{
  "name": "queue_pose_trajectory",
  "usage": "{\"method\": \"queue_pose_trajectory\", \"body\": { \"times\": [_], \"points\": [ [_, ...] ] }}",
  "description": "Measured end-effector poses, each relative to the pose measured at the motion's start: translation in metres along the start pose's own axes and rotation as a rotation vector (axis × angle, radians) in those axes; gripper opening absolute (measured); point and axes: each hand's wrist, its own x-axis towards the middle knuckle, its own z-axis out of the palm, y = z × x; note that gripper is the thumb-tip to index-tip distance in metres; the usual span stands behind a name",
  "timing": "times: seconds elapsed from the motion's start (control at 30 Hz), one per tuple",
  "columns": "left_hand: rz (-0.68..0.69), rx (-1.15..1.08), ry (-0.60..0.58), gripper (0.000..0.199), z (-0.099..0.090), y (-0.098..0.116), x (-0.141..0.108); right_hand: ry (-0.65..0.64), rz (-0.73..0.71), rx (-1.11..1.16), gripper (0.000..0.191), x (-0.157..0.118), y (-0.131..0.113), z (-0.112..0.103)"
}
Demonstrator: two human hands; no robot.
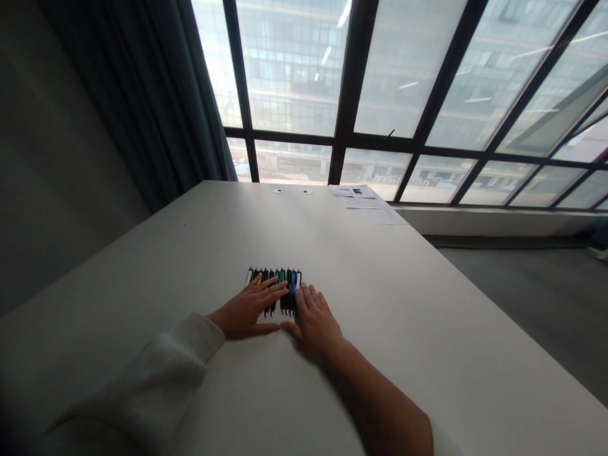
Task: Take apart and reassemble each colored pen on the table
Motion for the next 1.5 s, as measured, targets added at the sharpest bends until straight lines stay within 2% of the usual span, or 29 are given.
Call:
{"method": "queue_pose_trajectory", "body": {
  "times": [0.17,0.4,0.9,1.27,1.5],
  "points": [
    [-0.024,-0.001,0.019,0.066,0.001,0.0,0.001,-0.022,-0.016,-0.014,0.08,-0.006,-0.001,-0.001],
    [-0.054,-0.003,0.069,0.054,0.004,0.001,0.007,0.009,0.041,0.0,0.067,-0.002,-0.009,0.0],
    [0.003,0.007,0.129,0.049,0.005,0.002,0.003,0.068,0.05,0.026,0.058,0.002,-0.008,0.004],
    [-0.006,0.039,0.078,0.054,0.004,0.002,0.004,0.081,0.061,0.011,0.059,0.003,-0.01,0.004],
    [0.009,0.016,0.1,0.053,0.005,0.003,0.006,0.073,0.07,-0.018,0.056,0.004,-0.009,0.006]
  ]
}}
